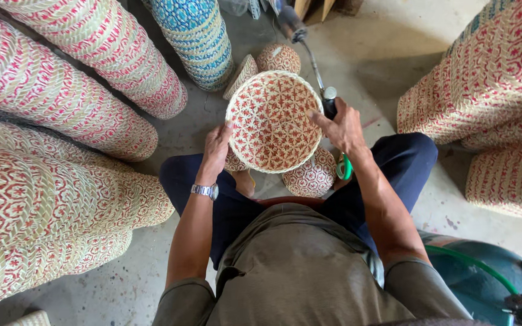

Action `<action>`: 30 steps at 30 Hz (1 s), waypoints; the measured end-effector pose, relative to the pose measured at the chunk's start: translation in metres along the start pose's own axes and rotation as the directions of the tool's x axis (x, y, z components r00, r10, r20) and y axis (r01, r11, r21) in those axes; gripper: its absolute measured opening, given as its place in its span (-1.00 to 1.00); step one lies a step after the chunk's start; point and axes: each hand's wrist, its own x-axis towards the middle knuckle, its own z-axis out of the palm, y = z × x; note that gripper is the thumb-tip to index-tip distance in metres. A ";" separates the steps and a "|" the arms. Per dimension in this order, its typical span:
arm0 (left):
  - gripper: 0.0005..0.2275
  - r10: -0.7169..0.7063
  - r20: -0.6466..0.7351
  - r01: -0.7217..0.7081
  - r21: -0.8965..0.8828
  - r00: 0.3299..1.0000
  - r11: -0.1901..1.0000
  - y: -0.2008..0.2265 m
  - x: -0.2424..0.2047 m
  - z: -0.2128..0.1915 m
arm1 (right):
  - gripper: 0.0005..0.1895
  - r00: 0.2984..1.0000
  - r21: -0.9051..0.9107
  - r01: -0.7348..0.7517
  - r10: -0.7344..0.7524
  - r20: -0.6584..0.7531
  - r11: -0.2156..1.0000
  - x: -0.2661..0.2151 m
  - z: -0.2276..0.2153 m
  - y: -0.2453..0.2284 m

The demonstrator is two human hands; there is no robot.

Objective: The person uses a handheld blowtorch to apply heat to the surface of woven baskets. They pick up each basket, rotate it while applying the flame, and then place it back down. The process is repeated for multiple baskets.

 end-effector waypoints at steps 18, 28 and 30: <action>-0.80 0.721 0.296 -0.643 0.719 0.627 0.263 0.022 -0.040 0.031 | -0.53 0.943 0.122 0.302 -0.315 0.106 0.945 0.002 -0.035 0.008; -0.74 0.373 -0.254 -0.451 -0.500 0.893 0.739 0.054 0.012 -0.071 | -0.51 0.922 0.185 0.073 -0.137 0.362 0.980 -0.008 -0.070 0.007; -0.73 0.293 -0.313 -0.429 -0.640 0.903 0.638 0.056 0.018 -0.076 | -0.52 0.923 0.122 0.084 -0.123 0.364 0.989 -0.009 -0.066 0.006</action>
